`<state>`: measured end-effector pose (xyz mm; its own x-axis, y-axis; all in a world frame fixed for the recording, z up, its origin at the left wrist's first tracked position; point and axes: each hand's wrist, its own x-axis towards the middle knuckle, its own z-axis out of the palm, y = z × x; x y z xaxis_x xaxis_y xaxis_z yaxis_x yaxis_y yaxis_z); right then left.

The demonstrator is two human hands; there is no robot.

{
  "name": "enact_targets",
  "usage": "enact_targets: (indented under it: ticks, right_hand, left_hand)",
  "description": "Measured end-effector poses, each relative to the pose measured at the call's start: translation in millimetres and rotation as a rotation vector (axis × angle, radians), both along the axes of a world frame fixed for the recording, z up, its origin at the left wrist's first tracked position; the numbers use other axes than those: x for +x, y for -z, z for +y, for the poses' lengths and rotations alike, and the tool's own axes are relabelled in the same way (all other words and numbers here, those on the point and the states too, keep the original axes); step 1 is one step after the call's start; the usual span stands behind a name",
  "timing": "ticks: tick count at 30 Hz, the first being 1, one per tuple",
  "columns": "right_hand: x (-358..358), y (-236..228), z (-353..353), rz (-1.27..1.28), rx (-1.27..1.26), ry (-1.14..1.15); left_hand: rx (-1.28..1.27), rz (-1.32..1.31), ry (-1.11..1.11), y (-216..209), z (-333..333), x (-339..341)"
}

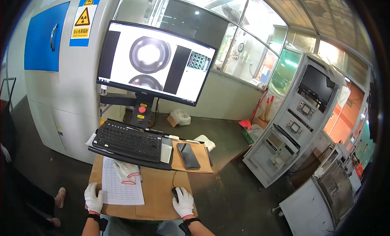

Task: Monitoring an industrial quality control or inspection process using a computer monitor and keyboard while seated at a station.

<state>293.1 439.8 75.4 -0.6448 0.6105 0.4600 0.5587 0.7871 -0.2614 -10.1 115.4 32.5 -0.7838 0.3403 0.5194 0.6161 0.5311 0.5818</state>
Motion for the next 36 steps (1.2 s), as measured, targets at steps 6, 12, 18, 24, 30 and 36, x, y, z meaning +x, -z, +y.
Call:
enact_targets:
  ticks: [6,12,18,24,30,36]
  right_hand:
    - [3,1,-1,-0.003,0.012,0.008]
    - [1,4,0,0.003,0.006,-0.004]
    - [-1,-1,3,0.015,0.024,-0.004]
    - [3,0,-1,0.032,0.039,-0.017]
    - [2,0,-2,-0.019,-0.042,0.005]
    - [0,1,1,0.017,0.039,-0.006]
  left_hand:
    - [0.003,0.007,-0.001,-4,1,3]
    - [-0.024,-0.054,-0.021,-8,0,3]
    - [0.032,0.003,-0.013,0,4,0]
    - [0.000,-0.011,-0.020,-1,-1,4]
    - [0.007,-0.013,-0.012,-2,-1,3]
    - [0.007,0.005,-0.032,5,1,1]
